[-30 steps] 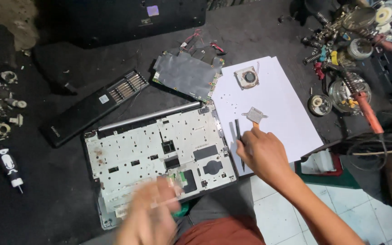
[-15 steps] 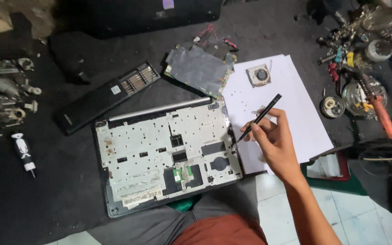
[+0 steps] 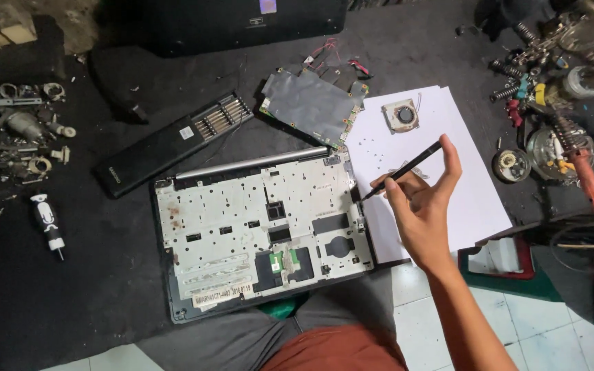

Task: Disassembling a laptop to remove the motherboard and clean internal components using a brush and screwdriver.

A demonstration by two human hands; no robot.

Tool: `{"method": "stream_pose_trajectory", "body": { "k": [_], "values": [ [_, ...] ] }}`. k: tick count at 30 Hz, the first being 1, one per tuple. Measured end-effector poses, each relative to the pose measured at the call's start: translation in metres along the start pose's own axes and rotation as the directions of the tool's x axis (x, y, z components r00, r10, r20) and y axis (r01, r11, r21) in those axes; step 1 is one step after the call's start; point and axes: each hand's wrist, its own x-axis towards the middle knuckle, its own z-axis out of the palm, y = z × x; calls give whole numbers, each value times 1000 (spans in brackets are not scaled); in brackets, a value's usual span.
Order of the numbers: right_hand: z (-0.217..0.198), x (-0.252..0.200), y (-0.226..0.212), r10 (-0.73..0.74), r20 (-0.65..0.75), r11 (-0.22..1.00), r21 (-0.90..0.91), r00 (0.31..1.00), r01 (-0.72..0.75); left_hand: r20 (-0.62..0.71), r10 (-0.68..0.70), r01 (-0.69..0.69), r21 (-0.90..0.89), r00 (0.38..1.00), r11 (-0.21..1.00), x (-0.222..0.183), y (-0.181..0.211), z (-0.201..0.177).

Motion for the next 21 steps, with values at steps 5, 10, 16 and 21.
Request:
{"method": "stream_pose_trajectory", "body": {
  "k": [5,10,16,21],
  "values": [
    [15,13,-5,-118,-28,993,-8,993,117,12,-36,37,-111,999,993,36,1,-60],
    [24,47,25,-433,19,888,-163,901,430,103,430,-423,483,897,767,82,2,-137],
    [31,59,36,-467,164,867,-107,869,486,12,309,-179,836,951,519,116,-41,-216],
    [33,59,39,-462,167,869,-114,871,482,137,360,-231,944,923,234,122,-55,-219]
  ]
}}
